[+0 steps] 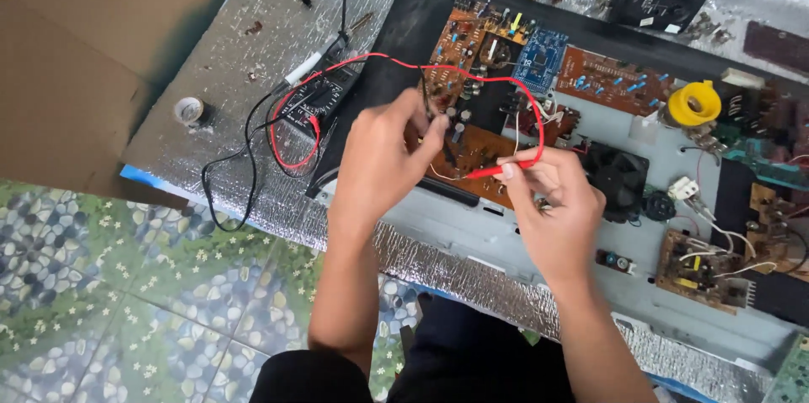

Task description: Using a multimeter to test various components and points on an open television circuit board for diagnostic purposes.

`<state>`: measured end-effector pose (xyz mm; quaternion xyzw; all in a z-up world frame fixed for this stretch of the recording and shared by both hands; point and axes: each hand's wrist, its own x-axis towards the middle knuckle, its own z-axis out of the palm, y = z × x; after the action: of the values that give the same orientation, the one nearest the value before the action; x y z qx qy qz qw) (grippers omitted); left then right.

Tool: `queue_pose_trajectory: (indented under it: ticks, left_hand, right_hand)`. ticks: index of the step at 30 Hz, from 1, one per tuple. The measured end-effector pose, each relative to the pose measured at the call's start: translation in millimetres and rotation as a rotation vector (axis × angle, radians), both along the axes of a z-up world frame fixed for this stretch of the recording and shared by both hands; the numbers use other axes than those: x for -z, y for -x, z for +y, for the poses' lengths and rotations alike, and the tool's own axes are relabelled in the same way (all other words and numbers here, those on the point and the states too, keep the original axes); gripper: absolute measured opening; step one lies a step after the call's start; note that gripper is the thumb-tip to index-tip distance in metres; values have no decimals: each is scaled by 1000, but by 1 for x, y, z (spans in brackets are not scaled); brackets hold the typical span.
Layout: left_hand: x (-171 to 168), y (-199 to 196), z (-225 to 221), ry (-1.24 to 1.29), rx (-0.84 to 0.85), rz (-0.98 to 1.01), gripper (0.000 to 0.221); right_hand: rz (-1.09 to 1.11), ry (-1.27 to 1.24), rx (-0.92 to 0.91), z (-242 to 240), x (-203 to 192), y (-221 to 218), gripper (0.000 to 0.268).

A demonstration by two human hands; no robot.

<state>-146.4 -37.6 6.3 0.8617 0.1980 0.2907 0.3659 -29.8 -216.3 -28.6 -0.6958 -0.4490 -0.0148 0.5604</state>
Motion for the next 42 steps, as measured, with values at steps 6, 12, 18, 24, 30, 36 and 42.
queue_pose_trajectory:
  ticks: [6, 12, 18, 24, 30, 36, 42]
  left_hand:
    - [19, 7, -9, 17, -23, -62, 23]
    - [17, 8, -14, 15, -57, -114, 22]
    - [19, 12, -18, -65, -110, -115, 25]
    - [23, 19, -32, -75, -184, -75, 27]
    - [30, 27, -58, 252, -183, -454, 13]
    - [68, 31, -79, 854, -31, -780, 16]
    - [74, 53, -121, 870, 114, -943, 26]
  right_hand:
    - [46, 15, 8, 0, 10, 0, 14]
    - [70, -5, 1, 1, 14, 0, 14]
    - [88, 30, 51, 0, 9, 6, 15]
    - [238, 62, 106, -4, -3, 21, 15]
    - [183, 19, -68, -12, -39, 40, 24]
    - [-155, 81, -123, -22, -84, 76, 26]
    - [-262, 41, -80, -49, -60, 111, 19]
